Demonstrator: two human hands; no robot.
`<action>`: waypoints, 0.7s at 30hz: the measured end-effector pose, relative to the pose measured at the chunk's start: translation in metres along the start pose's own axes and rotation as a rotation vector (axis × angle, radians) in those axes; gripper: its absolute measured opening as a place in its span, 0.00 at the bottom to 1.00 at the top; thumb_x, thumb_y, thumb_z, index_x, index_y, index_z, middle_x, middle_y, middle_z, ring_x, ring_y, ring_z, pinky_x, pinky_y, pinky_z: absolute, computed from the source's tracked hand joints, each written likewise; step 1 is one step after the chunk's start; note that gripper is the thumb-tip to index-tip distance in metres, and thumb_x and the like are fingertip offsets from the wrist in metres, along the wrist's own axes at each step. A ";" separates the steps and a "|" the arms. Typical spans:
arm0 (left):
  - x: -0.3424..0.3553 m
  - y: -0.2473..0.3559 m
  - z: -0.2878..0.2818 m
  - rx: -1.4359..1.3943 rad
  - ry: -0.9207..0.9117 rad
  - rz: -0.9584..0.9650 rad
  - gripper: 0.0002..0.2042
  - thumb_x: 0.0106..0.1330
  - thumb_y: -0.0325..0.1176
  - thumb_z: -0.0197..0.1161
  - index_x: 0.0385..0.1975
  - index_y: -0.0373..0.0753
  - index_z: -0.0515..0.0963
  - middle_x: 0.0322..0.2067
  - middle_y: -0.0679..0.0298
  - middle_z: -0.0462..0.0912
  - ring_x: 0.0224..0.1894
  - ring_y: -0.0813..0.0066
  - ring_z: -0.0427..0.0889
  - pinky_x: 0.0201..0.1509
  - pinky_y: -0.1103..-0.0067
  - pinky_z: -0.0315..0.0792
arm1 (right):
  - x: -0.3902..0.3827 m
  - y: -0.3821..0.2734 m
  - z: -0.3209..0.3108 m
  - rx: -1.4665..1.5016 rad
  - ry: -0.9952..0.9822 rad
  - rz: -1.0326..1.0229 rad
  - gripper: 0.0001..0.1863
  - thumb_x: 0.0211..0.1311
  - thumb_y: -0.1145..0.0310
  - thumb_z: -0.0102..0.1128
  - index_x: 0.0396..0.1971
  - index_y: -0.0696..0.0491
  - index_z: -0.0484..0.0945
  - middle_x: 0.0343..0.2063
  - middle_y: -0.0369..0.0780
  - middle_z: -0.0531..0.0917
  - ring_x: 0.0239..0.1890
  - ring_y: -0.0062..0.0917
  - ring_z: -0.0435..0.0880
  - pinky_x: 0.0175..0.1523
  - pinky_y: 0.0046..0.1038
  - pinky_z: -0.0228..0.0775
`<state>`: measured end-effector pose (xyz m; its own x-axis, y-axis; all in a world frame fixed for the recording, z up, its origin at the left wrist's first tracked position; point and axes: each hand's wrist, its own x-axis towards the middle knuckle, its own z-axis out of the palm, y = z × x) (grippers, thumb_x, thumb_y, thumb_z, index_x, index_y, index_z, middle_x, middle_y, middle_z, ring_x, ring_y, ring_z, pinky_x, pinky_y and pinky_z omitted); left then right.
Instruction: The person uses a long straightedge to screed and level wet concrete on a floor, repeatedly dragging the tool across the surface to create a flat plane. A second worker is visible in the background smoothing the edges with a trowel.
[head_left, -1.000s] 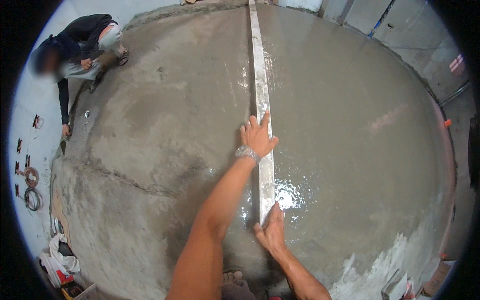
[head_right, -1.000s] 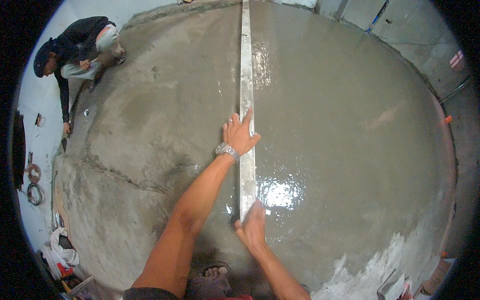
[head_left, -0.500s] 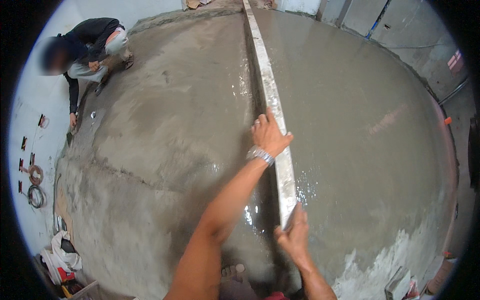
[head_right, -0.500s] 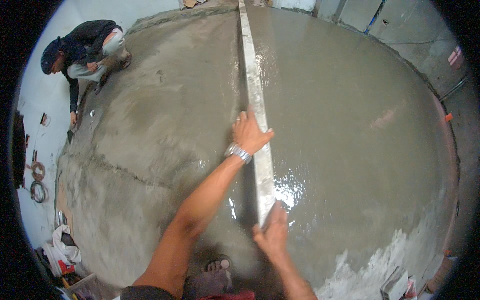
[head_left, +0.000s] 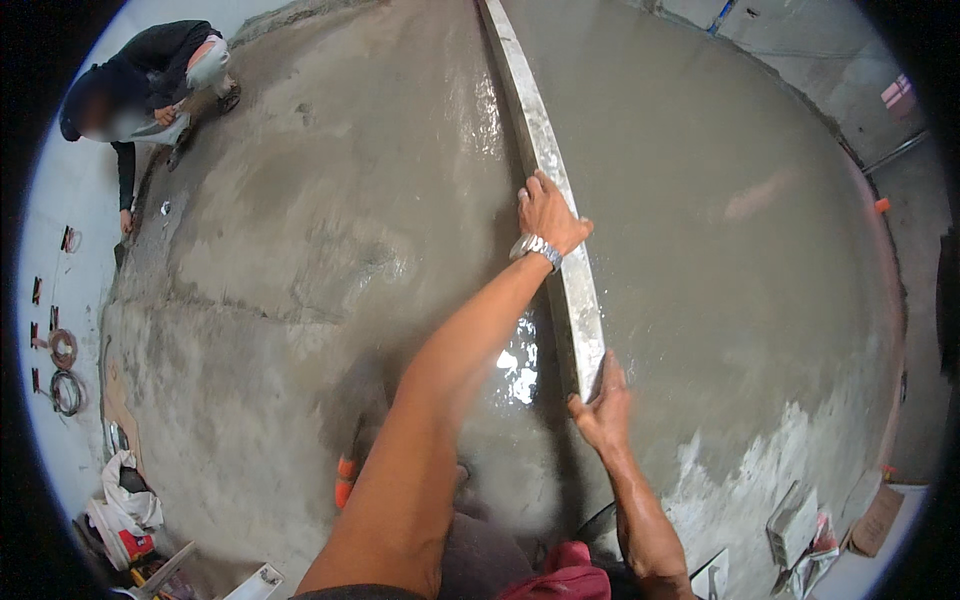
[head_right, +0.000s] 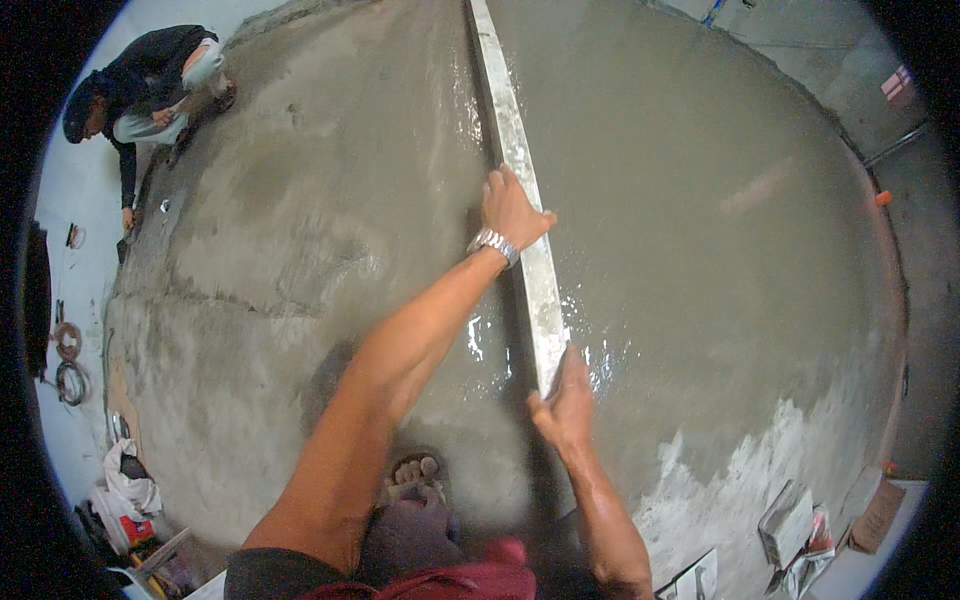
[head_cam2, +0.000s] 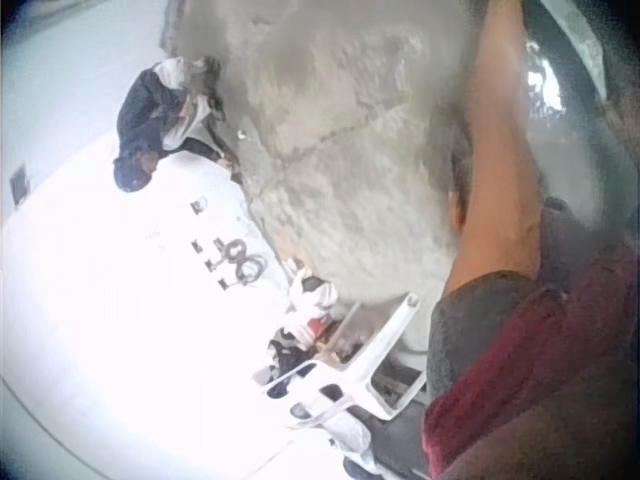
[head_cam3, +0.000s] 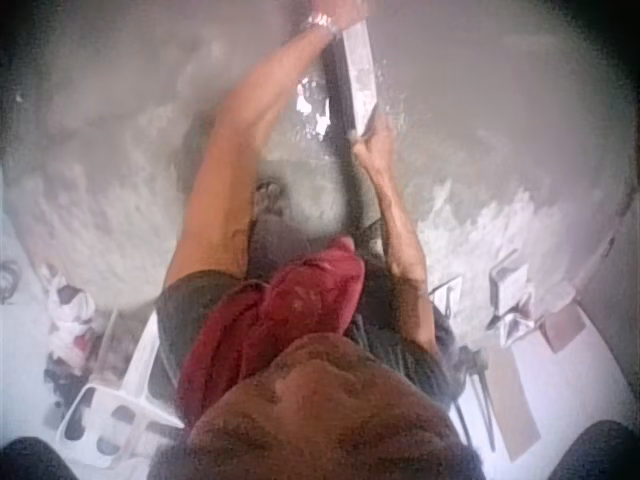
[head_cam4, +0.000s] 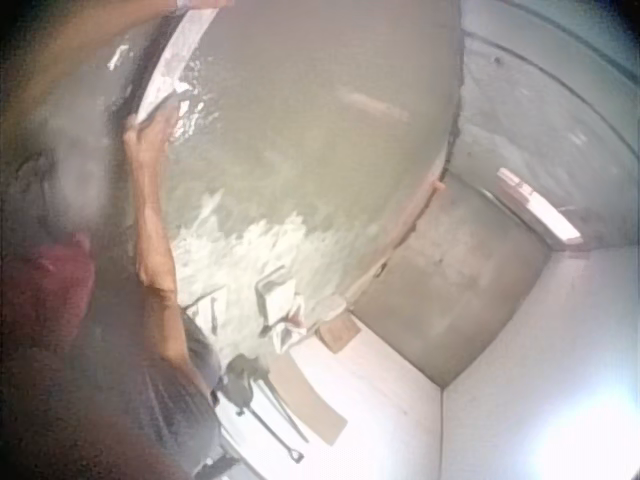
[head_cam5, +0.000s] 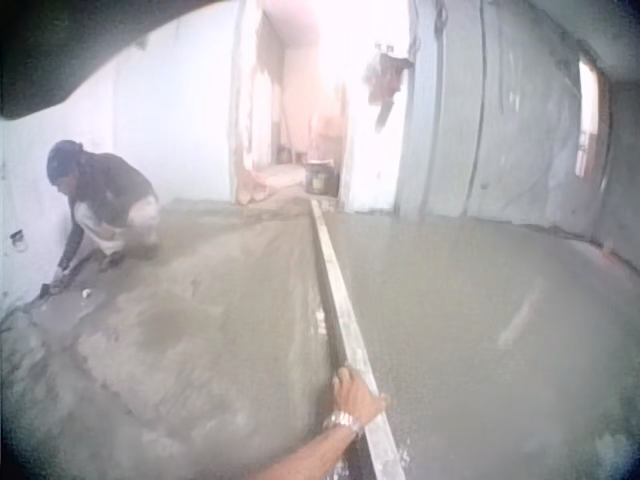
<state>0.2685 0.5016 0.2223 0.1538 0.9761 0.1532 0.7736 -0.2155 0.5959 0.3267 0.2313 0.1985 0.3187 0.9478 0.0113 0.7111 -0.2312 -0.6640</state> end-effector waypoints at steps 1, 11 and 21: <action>-0.001 0.001 0.004 -0.005 -0.012 -0.002 0.50 0.41 0.43 0.72 0.60 0.18 0.52 0.53 0.41 0.63 0.56 0.48 0.66 0.60 0.67 0.65 | 0.000 0.006 0.008 0.001 0.004 0.008 0.46 0.35 0.70 0.64 0.59 0.70 0.57 0.53 0.61 0.69 0.57 0.49 0.70 0.62 0.37 0.61; 0.011 -0.023 0.009 -0.050 -0.308 0.045 0.49 0.48 0.47 0.70 0.64 0.26 0.49 0.60 0.44 0.61 0.60 0.49 0.64 0.63 0.65 0.63 | 0.019 0.034 0.033 0.082 -0.022 0.058 0.47 0.40 0.71 0.64 0.63 0.66 0.50 0.53 0.59 0.67 0.55 0.52 0.67 0.63 0.42 0.56; -0.120 -0.181 -0.182 0.153 -0.067 0.308 0.26 0.57 0.39 0.65 0.55 0.40 0.70 0.47 0.52 0.77 0.50 0.56 0.75 0.61 0.63 0.62 | 0.031 0.034 0.015 0.034 -0.027 -0.108 0.52 0.37 0.77 0.58 0.68 0.53 0.43 0.57 0.57 0.66 0.57 0.52 0.66 0.63 0.42 0.57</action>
<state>-0.0017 0.4189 0.2392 0.4306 0.8664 0.2529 0.7667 -0.4990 0.4039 0.3508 0.2562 0.1649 0.2241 0.9725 0.0641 0.7184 -0.1204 -0.6852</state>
